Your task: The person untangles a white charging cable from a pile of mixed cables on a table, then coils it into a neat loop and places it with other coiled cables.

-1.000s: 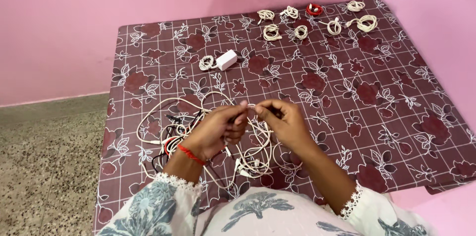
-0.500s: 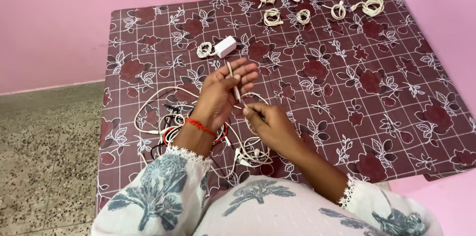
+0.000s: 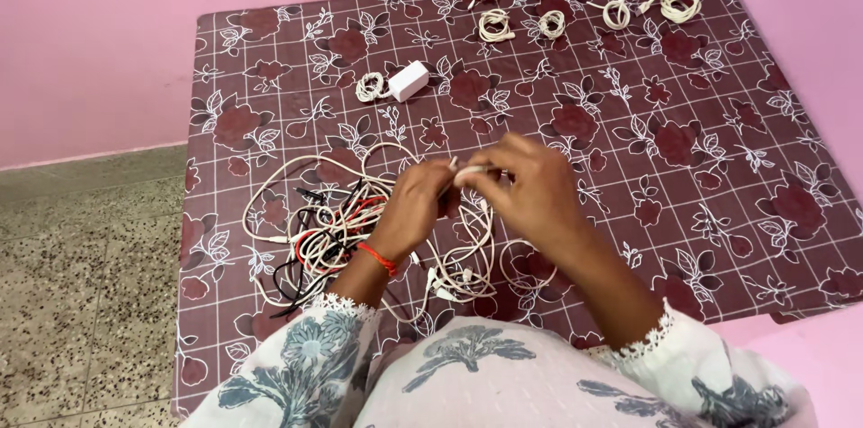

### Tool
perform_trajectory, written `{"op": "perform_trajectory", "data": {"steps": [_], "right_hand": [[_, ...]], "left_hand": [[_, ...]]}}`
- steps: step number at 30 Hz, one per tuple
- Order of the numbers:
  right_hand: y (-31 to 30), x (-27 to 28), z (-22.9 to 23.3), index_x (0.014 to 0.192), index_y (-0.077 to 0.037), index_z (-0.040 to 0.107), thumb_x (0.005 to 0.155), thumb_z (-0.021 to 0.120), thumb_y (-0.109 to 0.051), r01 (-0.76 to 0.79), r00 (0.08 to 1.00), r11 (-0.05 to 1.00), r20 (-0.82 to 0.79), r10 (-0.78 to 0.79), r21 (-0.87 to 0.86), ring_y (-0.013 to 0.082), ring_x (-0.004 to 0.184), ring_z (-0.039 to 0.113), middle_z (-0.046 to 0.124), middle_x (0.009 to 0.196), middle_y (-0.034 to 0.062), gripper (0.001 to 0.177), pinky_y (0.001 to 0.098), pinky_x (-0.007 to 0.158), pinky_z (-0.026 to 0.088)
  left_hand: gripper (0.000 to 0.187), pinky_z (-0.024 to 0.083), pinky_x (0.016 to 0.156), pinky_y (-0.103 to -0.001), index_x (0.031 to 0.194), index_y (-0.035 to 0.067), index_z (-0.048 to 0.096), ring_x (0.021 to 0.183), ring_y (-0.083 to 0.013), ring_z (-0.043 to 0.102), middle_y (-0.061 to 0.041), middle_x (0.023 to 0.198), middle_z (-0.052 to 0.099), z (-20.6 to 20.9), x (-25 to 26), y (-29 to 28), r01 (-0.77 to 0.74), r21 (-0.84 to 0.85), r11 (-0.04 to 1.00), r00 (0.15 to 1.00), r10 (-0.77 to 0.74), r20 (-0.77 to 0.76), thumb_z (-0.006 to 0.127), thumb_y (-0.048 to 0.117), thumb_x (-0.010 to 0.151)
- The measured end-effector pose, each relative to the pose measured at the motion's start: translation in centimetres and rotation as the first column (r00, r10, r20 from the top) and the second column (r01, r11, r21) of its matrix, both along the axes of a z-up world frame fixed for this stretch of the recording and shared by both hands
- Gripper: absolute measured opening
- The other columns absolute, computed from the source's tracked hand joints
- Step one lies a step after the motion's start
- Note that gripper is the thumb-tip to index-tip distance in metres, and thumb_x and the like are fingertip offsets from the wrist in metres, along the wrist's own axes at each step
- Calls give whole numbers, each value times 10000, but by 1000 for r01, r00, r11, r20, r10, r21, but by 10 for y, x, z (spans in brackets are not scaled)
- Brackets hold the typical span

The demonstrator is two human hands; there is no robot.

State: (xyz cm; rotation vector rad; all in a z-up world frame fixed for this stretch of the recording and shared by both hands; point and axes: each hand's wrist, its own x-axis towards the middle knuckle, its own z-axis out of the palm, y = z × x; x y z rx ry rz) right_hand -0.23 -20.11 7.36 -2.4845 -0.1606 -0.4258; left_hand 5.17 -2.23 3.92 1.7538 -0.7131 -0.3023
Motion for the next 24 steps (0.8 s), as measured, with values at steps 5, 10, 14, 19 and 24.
{"op": "perform_trajectory", "data": {"steps": [5, 10, 14, 19, 24], "right_hand": [[-17, 12, 10, 1037, -83, 784, 932, 766, -179, -36, 982, 988, 189, 7, 147, 83, 652, 640, 740, 906, 71, 143, 225, 489, 496], [3, 14, -7, 1046, -109, 771, 963, 670, -135, 103, 992, 845, -113, -51, 525, 37, 493, 541, 762, 822, 17, 133, 199, 411, 416], [17, 4, -22, 998, -81, 764, 1008, 603, -206, 248, 927, 834, -371, -57, 493, 82, 412, 477, 665, 638, 35, 204, 261, 373, 366], [25, 0, -23, 1044, -71, 771, 1024, 587, -225, 155, 947, 876, -322, 1, 456, 91, 475, 494, 670, 643, 27, 240, 336, 461, 380], [34, -12, -13, 1078, -58, 743, 973, 581, -156, 72, 958, 929, -284, 37, 364, 135, 525, 664, 723, 673, 65, 216, 339, 520, 502]], "left_hand": [[483, 288, 413, -285, 860, 81, 702, 441, -100, 315, 53, 526, 391, 14, -8, -8, -41, -34, 999, 931, 26, -364, 340, 297, 1096], [448, 247, 411, -247, 873, 51, 619, 452, -69, 284, 77, 558, 367, 32, -6, -11, -160, -350, 923, 806, -83, -587, 370, 328, 1122], [382, 292, 418, -230, 1002, 34, 647, 450, -63, 329, 61, 573, 428, 40, 6, -10, -273, -339, 900, 769, -7, -639, 397, 300, 1114], [319, 388, 509, -202, 1300, 9, 590, 576, -63, 517, -6, 827, 686, 28, 30, -15, -369, -399, 839, 753, 19, -658, 446, 188, 1079], [379, 584, 696, -255, 1421, 13, 417, 838, -129, 724, -92, 1009, 749, 2, 47, -27, -405, -381, 831, 795, 114, -596, 426, 59, 1045]]}}
